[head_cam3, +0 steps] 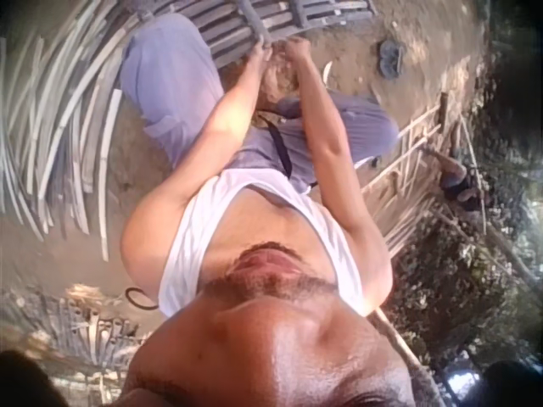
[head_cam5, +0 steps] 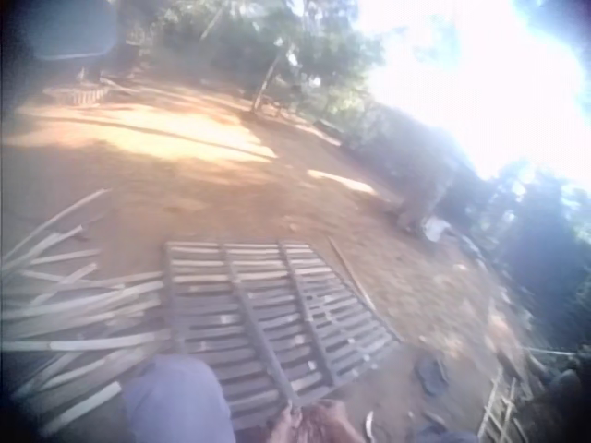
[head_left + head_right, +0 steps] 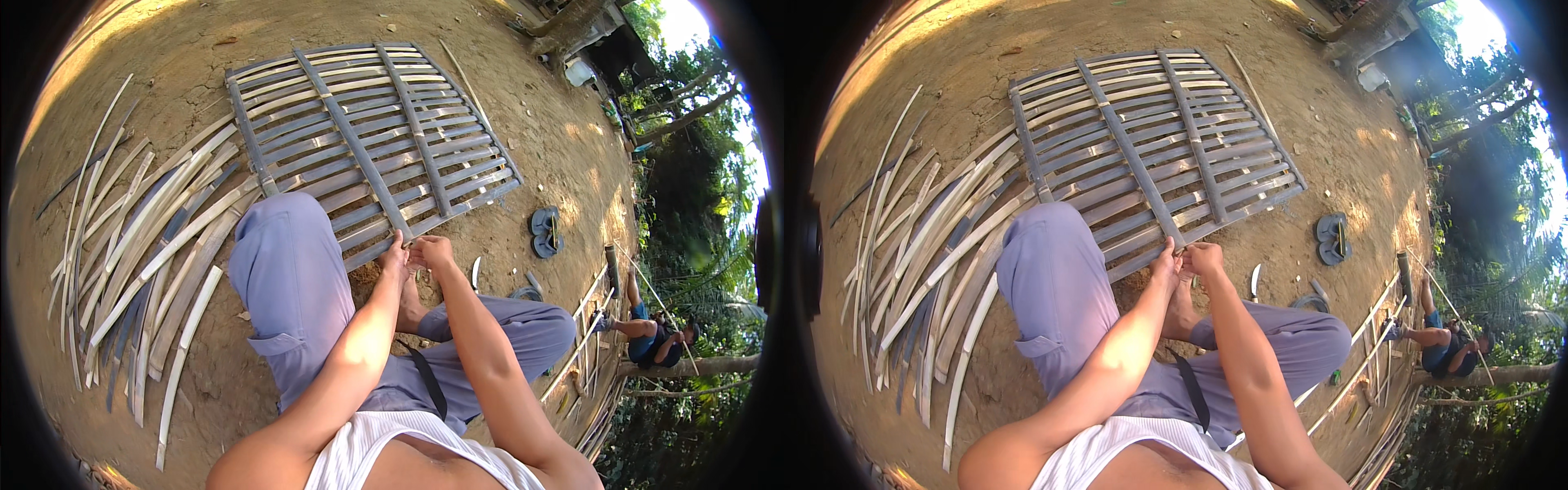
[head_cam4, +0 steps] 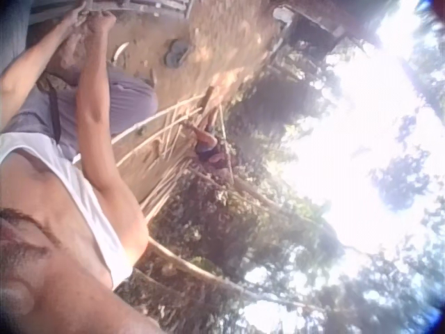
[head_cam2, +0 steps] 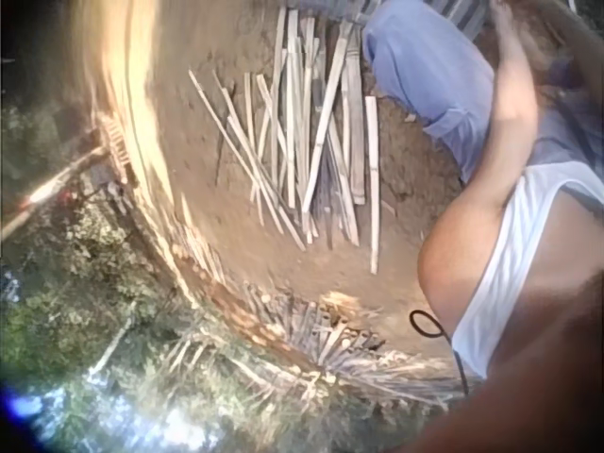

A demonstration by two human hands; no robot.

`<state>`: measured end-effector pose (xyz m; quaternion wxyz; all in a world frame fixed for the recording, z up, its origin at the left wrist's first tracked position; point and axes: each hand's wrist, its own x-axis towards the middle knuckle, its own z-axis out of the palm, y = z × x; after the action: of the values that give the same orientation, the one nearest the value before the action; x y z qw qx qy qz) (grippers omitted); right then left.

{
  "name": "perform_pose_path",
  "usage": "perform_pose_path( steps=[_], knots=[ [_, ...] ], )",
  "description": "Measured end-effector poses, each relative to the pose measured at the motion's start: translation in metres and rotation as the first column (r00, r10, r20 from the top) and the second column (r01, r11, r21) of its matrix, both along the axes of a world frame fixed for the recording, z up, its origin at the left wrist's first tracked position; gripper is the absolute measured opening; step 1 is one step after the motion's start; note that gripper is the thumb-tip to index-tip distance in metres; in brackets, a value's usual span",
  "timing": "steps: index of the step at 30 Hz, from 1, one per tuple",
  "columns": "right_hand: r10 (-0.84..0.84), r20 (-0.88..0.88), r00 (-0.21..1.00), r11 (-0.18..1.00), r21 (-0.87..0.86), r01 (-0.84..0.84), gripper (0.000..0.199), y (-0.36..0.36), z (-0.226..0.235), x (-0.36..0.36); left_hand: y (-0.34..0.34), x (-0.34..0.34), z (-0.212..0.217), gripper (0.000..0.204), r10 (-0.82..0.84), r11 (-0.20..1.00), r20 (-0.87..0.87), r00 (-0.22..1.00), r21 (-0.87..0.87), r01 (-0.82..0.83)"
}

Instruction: The person assembles a bamboo lattice by inserting thin bamboo strips through holes in thicker bamboo slats and securing them with wire using pliers.

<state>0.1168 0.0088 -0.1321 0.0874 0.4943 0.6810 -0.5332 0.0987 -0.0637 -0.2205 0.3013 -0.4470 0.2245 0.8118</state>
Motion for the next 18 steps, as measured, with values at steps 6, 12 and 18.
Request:
perform_pose_path(
  steps=[6, 12, 18],
  knots=[
    [0.037, -0.456, 0.889, 0.983, 0.175, 0.050, 0.045, 0.012, 0.157, 0.024, 0.008, 0.001, -0.048, 0.040, 0.080, 0.995, 0.085, 0.993, 0.050, -0.084],
    [0.116, -0.774, 0.623, 0.877, 0.375, 0.302, 0.034, 0.007, 0.294, 0.141, 0.009, 0.000, -0.086, 0.042, 0.078, 0.986, 0.067, 0.995, 0.141, -0.087],
    [0.025, -0.899, 0.437, 0.664, 0.341, 0.665, 0.029, 0.030, 0.322, 0.259, 0.012, 0.006, -0.094, 0.040, -0.117, 0.993, -0.020, 0.993, 0.005, 0.117]
  ],
)
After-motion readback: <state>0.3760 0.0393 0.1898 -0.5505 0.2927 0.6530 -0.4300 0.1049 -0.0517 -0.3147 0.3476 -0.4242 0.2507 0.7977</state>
